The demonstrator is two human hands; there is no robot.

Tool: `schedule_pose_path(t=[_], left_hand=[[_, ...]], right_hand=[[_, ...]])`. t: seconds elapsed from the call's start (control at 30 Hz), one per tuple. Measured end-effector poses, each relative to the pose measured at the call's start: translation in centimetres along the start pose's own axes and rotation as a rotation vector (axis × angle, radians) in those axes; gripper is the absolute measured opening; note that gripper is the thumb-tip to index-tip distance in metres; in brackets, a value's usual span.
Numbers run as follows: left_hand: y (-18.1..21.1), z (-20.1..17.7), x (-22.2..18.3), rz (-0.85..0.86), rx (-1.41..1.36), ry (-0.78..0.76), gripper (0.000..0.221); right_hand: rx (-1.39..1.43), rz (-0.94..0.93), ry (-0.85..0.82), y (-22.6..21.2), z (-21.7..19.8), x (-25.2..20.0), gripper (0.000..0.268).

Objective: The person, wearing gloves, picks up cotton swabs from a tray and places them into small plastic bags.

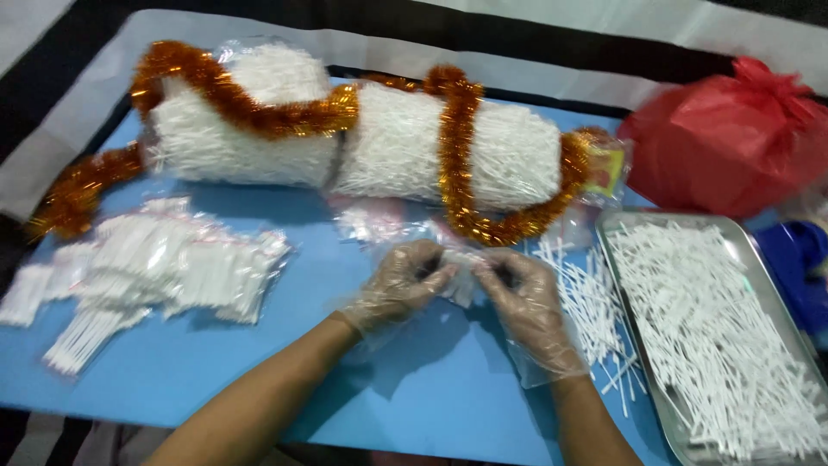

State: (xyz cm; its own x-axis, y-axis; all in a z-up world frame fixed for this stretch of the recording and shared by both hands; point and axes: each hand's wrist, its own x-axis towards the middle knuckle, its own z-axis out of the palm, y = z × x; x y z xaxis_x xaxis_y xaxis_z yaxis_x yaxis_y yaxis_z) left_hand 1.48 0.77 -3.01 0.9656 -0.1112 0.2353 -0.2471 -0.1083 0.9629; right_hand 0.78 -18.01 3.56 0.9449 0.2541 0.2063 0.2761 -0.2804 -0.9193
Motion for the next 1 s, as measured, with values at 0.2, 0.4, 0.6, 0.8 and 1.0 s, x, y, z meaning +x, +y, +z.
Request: schedule_pose_path(t=[0.2, 0.4, 0.6, 0.8, 1.0], left_hand=[[-1.2, 0.6, -0.3, 0.051, 0.026, 0.043, 0.028], [-0.9, 0.6, -0.9, 0.083, -0.072, 0.124, 0.023], [-0.5, -1.6, -3.0, 0.051, -0.047, 0.286, 0.028], [3.5, -8.6, -7.0, -0.002, 0.21, 0.462, 0.034], [3.1, -18.1, -9.5, -0.047, 0.503, 0.666, 0.033]], right_hand=[[0.069, 0.048, 0.036, 0.1, 0.2, -0.3, 0.015], [0.028, 0.214, -0.039, 0.3, 0.6, -0.9, 0.015], [0.171, 0.322, 0.02, 0.0, 3.6, -1.5, 0.015], [0.038, 0.359, -0.128, -1.6, 10.1, 0.9, 0.037], [0.156, 0.273, -0.247, -4.3, 20.9, 2.6, 0.046]])
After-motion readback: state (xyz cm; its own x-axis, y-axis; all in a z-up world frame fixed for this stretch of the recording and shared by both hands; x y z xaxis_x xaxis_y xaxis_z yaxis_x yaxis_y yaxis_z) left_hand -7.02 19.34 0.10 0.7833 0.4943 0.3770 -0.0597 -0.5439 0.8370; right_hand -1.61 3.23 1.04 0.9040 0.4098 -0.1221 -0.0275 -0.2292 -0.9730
